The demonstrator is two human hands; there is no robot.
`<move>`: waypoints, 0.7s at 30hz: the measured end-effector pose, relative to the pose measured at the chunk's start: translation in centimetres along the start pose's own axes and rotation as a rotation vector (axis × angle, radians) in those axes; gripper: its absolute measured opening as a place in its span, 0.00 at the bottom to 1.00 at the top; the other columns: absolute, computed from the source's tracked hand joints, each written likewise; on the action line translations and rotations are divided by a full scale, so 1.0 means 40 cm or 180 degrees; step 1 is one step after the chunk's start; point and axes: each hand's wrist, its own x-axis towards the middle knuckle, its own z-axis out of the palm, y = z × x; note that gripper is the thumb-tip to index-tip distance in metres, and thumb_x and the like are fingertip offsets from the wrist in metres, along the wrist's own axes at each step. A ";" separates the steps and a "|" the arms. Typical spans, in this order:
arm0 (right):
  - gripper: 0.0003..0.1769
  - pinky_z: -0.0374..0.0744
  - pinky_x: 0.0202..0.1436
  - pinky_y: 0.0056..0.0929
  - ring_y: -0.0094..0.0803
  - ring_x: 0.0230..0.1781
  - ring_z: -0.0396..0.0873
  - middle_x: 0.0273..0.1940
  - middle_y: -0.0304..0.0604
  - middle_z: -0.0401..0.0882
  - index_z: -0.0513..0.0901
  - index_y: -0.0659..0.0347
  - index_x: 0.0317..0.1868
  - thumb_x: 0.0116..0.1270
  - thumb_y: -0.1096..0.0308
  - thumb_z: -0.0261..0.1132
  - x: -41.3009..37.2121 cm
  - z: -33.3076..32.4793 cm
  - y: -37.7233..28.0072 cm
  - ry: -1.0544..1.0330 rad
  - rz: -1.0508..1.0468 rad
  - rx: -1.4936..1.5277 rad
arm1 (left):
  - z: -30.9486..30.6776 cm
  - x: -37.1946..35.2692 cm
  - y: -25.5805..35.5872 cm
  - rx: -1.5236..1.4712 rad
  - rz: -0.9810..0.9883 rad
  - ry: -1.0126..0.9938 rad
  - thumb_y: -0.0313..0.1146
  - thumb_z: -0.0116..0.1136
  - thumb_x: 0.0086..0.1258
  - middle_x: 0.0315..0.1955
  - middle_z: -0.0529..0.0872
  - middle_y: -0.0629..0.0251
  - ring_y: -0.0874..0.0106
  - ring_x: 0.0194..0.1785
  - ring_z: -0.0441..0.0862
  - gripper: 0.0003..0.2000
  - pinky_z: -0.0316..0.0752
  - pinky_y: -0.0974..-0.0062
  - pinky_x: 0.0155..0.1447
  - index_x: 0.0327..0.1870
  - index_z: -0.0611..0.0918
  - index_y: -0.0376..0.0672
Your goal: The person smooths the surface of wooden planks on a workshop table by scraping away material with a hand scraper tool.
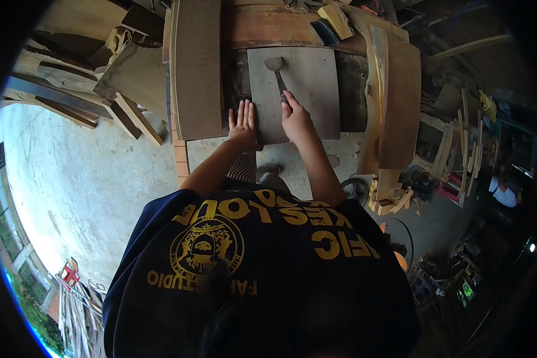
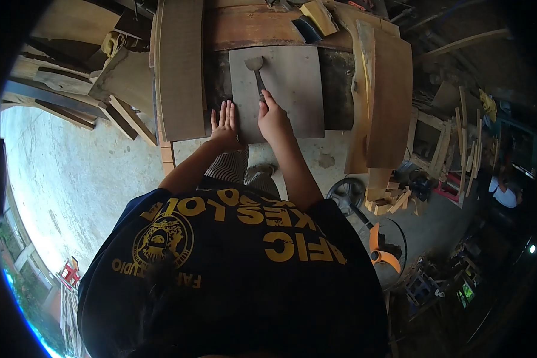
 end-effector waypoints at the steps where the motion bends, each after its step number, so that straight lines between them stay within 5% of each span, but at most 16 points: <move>1: 0.23 0.77 0.55 0.47 0.56 0.51 0.78 0.51 0.57 0.80 0.70 0.48 0.66 0.73 0.58 0.51 0.036 0.006 -0.013 0.0021 -0.0001 0.0011 | 0.004 0.001 -0.001 -0.0006 -0.0006 -0.0025 0.57 0.73 0.40 0.75 0.30 0.47 0.55 0.78 0.24 0.70 0.24 0.43 0.74 0.72 0.32 0.30; 15: 0.25 0.77 0.56 0.45 0.54 0.52 0.79 0.50 0.57 0.81 0.68 0.47 0.67 0.71 0.56 0.51 0.072 0.075 -0.003 0.0156 0.0033 0.0339 | 0.020 0.017 -0.004 0.0188 -0.0015 0.0034 0.57 0.75 0.36 0.75 0.28 0.46 0.55 0.78 0.21 0.74 0.21 0.43 0.73 0.71 0.28 0.30; 18: 0.25 0.82 0.42 0.43 0.54 0.41 0.83 0.46 0.58 0.82 0.66 0.47 0.69 0.73 0.57 0.52 0.026 0.108 0.031 0.0468 -0.0363 -0.0026 | 0.016 0.021 -0.011 0.0162 -0.0061 -0.0073 0.53 0.74 0.40 0.75 0.28 0.47 0.56 0.78 0.20 0.71 0.20 0.43 0.73 0.72 0.29 0.31; 21: 0.24 0.79 0.49 0.46 0.58 0.47 0.79 0.47 0.61 0.80 0.66 0.49 0.68 0.73 0.60 0.52 -0.096 0.121 0.114 0.0357 -0.0635 0.0168 | 0.031 0.028 -0.026 0.0102 0.0071 0.0064 0.55 0.77 0.37 0.75 0.29 0.47 0.56 0.78 0.21 0.73 0.23 0.43 0.73 0.72 0.29 0.32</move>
